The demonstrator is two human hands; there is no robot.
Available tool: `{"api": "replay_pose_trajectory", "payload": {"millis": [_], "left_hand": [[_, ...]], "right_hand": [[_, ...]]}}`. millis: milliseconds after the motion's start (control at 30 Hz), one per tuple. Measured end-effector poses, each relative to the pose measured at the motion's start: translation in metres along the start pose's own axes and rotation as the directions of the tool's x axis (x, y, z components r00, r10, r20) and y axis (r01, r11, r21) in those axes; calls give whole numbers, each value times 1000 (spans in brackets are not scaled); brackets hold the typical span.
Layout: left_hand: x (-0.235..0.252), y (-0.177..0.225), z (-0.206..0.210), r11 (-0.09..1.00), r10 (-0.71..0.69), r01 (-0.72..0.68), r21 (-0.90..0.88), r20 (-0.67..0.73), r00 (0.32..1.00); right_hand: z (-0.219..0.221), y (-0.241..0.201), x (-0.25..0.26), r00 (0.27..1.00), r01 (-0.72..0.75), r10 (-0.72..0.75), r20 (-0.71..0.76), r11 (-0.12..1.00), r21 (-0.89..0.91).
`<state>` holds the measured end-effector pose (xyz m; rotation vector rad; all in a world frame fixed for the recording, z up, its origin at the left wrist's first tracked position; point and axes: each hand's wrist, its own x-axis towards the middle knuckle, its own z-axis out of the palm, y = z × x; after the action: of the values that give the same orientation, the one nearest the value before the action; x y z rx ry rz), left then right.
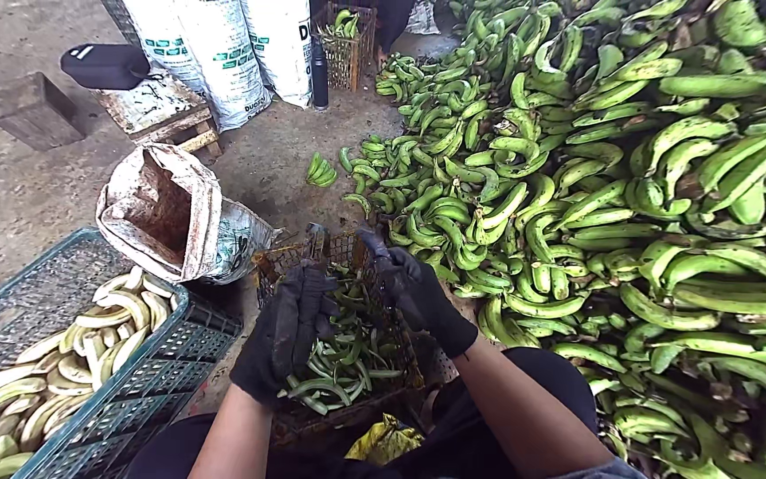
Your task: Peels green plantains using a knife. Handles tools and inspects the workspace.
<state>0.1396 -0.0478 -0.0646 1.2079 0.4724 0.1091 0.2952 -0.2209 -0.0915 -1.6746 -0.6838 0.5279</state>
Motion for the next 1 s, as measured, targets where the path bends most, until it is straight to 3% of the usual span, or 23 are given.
{"api": "replay_pose_trajectory", "payload": {"millis": [100, 267, 367, 533, 700, 833, 1000], "left_hand": [[-4, 4, 2, 999, -42, 39, 35, 96, 995], [-5, 2, 4, 994, -66, 56, 94, 115, 991], [-5, 4, 5, 988, -66, 48, 150, 119, 991], [-7, 3, 5, 981, -87, 65, 182, 118, 989], [-6, 5, 5, 984, -76, 54, 169, 124, 989], [-8, 3, 4, 983, -78, 57, 177, 114, 990], [-7, 3, 5, 986, -78, 58, 158, 122, 989]], "right_hand": [[6, -3, -6, 991, 28, -30, 132, 999, 19], [11, -3, -6, 968, 84, -77, 237, 996, -18], [11, -3, -6, 967, 92, -75, 243, 994, -58], [3, -3, 1, 991, 76, -57, 120, 984, -159], [6, 0, -1, 965, 124, -99, 242, 988, -89], [1, 0, 1, 988, 97, -74, 134, 980, -176], [5, 3, 0, 956, 143, -111, 272, 984, -102]]}}
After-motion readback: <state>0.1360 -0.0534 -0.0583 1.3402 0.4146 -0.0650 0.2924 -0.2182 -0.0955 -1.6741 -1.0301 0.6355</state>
